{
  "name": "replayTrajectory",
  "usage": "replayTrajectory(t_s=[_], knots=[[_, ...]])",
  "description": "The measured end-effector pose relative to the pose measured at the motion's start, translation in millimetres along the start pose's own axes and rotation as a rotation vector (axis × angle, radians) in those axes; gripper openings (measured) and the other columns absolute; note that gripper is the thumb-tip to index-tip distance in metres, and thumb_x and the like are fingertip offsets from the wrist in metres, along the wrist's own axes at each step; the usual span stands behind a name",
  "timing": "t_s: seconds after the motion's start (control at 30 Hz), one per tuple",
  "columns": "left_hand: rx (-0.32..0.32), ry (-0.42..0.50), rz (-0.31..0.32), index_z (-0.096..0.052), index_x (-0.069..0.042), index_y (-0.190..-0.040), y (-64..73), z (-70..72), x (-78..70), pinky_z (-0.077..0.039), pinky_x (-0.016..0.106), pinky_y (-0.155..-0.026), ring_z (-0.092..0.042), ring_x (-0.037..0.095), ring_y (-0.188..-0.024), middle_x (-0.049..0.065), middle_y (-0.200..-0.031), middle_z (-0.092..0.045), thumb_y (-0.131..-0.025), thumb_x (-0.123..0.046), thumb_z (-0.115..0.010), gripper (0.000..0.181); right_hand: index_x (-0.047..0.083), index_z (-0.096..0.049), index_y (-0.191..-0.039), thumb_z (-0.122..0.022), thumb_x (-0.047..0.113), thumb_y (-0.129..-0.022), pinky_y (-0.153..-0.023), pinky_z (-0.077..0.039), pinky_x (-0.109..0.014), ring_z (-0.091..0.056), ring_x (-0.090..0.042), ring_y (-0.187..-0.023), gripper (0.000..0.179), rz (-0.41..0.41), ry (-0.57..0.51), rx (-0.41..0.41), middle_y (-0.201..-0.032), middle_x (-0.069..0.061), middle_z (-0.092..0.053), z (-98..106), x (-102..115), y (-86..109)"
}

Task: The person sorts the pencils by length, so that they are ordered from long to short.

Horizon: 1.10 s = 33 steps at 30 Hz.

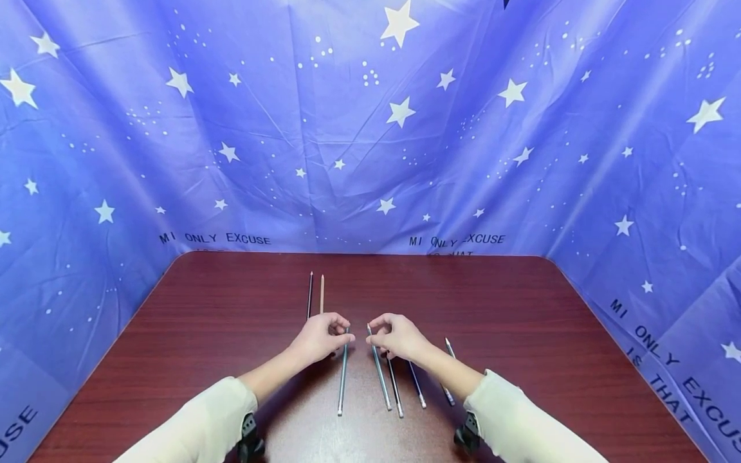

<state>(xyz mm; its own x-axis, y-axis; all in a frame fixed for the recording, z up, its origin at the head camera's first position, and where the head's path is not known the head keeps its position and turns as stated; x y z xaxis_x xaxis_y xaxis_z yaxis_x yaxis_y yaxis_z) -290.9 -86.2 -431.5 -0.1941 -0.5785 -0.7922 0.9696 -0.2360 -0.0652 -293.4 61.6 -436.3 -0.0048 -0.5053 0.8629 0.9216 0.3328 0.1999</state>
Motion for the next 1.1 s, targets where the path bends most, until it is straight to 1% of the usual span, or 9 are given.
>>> replayTrajectory(t_s=[0.13, 0.33, 0.4, 0.53, 0.6, 0.73, 0.83, 0.97, 1.1], knots=[[-0.024, -0.078, -0.011, -0.066, -0.004, -0.095, 4.8, -1.9, -0.2, -0.048, 0.020, -0.065, -0.058, 0.009, -0.074, 0.001, -0.081, -0.063, -0.078, -0.017, -0.074, 0.023, 0.000, -0.059, -0.112, -0.068, 0.014, -0.082, -0.048, -0.050, -0.024, -0.055, -0.012, -0.056, 0.034, 0.031, 0.053, 0.003, -0.073, -0.002, -0.061, -3, 1, 4.9], [-0.053, -0.149, 0.010, -0.066, -0.005, -0.093, 7.1, -3.3, 0.4, -0.049, 0.023, -0.067, -0.059, 0.013, -0.078, 0.002, -0.080, -0.064, -0.075, -0.018, -0.077, 0.024, 0.005, -0.061, -0.112, -0.069, 0.017, -0.082, -0.051, -0.044, -0.023, -0.053, -0.007, -0.051, 0.034, 0.110, 0.247, -0.066, -0.075, 0.001, -0.062, -3, 6, 7.6], [-0.056, -0.153, 0.022, -0.066, -0.004, -0.093, 6.7, -4.3, 1.6, -0.050, 0.024, -0.067, -0.059, 0.013, -0.077, 0.002, -0.080, -0.064, -0.075, -0.018, -0.077, 0.026, 0.005, -0.062, -0.112, -0.069, 0.017, -0.081, -0.053, -0.044, -0.022, -0.053, -0.006, -0.050, 0.034, 0.135, 0.276, -0.082, -0.076, 0.001, -0.062, -4, 7, 7.7], [-0.063, -0.174, 0.028, -0.066, -0.005, -0.094, 6.4, -6.9, 4.3, -0.049, 0.025, -0.066, -0.059, 0.012, -0.075, 0.002, -0.078, -0.064, -0.073, -0.019, -0.078, 0.028, 0.004, -0.062, -0.113, -0.070, 0.016, -0.081, -0.051, -0.046, -0.021, -0.054, -0.006, -0.047, 0.035, 0.154, 0.304, -0.092, -0.078, 0.001, -0.059, -6, 8, 6.9], [-0.068, -0.188, 0.023, -0.066, -0.004, -0.094, 6.5, -7.7, 4.6, -0.048, 0.024, -0.065, -0.058, 0.011, -0.074, 0.001, -0.077, -0.063, -0.072, -0.019, -0.079, 0.029, 0.006, -0.062, -0.113, -0.071, 0.018, -0.081, -0.051, -0.045, -0.021, -0.053, -0.005, -0.051, 0.035, 0.159, 0.359, -0.106, -0.079, 0.001, -0.059, -6, 9, 6.5], [-0.066, -0.203, 0.030, -0.066, -0.004, -0.095, 6.9, -8.9, 4.7, -0.048, 0.025, -0.064, -0.056, 0.011, -0.072, 0.000, -0.075, -0.062, -0.071, -0.019, -0.079, 0.032, 0.010, -0.065, -0.112, -0.072, 0.023, -0.079, -0.055, -0.042, -0.021, -0.053, -0.006, -0.064, 0.036, 0.188, 0.527, -0.161, -0.081, 0.002, -0.060, -8, 15, 8.7], [-0.064, -0.208, 0.036, -0.066, -0.003, -0.097, 6.7, -9.5, 4.7, -0.048, 0.025, -0.065, -0.056, 0.011, -0.073, 0.000, -0.076, -0.061, -0.071, -0.018, -0.079, 0.034, 0.011, -0.066, -0.111, -0.072, 0.026, -0.077, -0.054, -0.040, -0.022, -0.050, -0.008, -0.066, 0.037, 0.212, 0.632, -0.191, -0.080, 0.003, -0.057, -10, 20, 10.8], [-0.062, -0.193, 0.048, -0.066, -0.001, -0.100, 6.4, -10.5, 5.2, -0.047, 0.023, -0.062, -0.054, 0.009, -0.069, 0.001, -0.075, -0.061, -0.071, -0.016, -0.079, 0.035, 0.010, -0.066, -0.108, -0.071, 0.025, -0.076, -0.052, -0.039, -0.024, -0.047, -0.010, -0.064, 0.036, 0.226, 0.692, -0.199, -0.077, 0.002, -0.054, -13, 23, 11.7], [-0.034, -0.057, 0.100, -0.063, 0.003, -0.103, 7.8, -14.0, 9.2, -0.048, 0.020, -0.049, -0.054, 0.008, -0.056, 0.004, -0.074, -0.058, -0.073, -0.008, -0.077, 0.036, 0.009, -0.067, -0.107, -0.071, 0.026, -0.076, -0.054, -0.042, -0.027, -0.049, -0.011, -0.065, 0.036, 0.212, 0.717, -0.197, -0.078, 0.001, -0.055, -15, 23, 11.3]])
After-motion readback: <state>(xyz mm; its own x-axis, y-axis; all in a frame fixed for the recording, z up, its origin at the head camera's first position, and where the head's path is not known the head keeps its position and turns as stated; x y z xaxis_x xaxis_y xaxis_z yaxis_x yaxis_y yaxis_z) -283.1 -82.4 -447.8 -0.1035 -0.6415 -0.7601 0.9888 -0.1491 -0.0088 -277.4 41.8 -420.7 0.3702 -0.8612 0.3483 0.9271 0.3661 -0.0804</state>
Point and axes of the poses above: each hand's wrist, its own y-axis away from the middle knuckle, its own z-axis out of the back of the hand, x = y × z, the point moved 9 cm from there along -y, towards the middle knuckle
